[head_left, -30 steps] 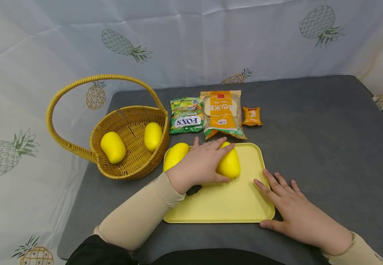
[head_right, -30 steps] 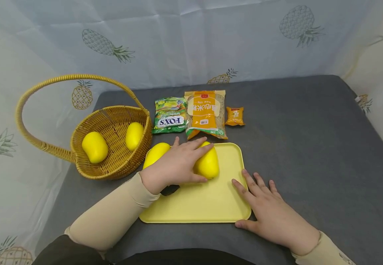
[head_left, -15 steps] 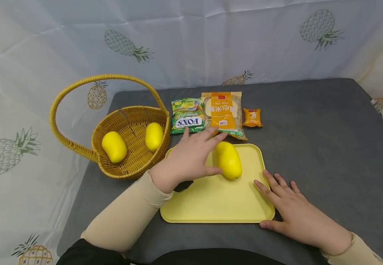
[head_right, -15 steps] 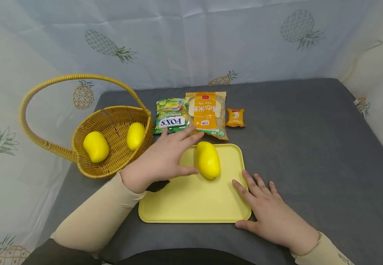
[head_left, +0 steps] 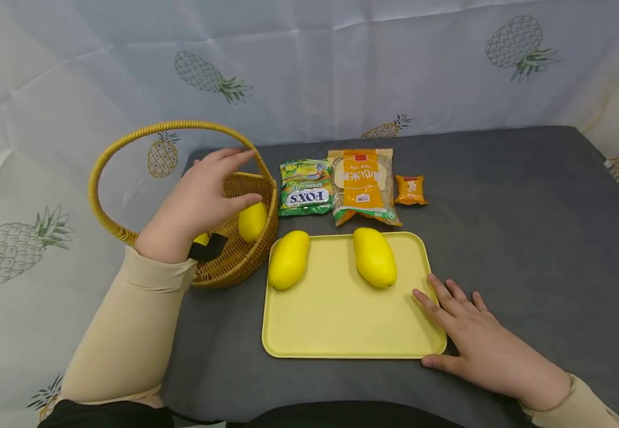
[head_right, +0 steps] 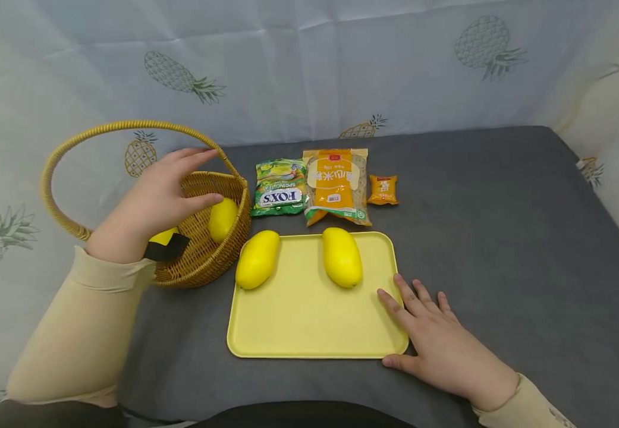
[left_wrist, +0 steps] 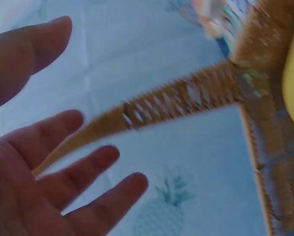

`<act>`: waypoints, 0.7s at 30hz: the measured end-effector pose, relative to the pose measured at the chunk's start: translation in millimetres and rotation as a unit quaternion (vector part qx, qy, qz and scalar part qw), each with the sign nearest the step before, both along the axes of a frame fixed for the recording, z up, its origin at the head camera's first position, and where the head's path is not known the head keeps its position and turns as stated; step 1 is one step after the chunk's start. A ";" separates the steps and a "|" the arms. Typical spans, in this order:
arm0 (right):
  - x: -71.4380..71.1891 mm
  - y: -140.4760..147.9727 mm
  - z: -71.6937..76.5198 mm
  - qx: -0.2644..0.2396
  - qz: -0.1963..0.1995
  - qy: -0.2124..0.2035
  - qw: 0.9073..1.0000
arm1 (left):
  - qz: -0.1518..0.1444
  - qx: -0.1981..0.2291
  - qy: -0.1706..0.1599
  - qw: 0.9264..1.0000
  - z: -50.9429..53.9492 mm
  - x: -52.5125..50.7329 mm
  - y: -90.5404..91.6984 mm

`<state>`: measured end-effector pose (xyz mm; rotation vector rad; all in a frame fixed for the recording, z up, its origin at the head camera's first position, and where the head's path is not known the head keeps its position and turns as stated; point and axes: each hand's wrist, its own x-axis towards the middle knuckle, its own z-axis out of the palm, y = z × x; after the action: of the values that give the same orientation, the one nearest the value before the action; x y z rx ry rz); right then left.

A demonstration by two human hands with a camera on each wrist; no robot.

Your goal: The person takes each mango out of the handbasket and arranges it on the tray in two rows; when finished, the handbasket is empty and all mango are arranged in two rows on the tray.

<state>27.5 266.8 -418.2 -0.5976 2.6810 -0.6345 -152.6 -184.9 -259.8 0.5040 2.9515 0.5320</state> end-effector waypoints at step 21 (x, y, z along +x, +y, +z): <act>0.5 0.6 -1.5 -0.003 -0.003 0.008 1.000 | -0.047 -0.052 -0.174 0.982 -73.7 -37.7 -37.9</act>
<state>28.0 267.4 -419.7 -0.5995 2.6978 -0.6418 -190.4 -222.8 -333.6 0.4818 2.5918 0.4053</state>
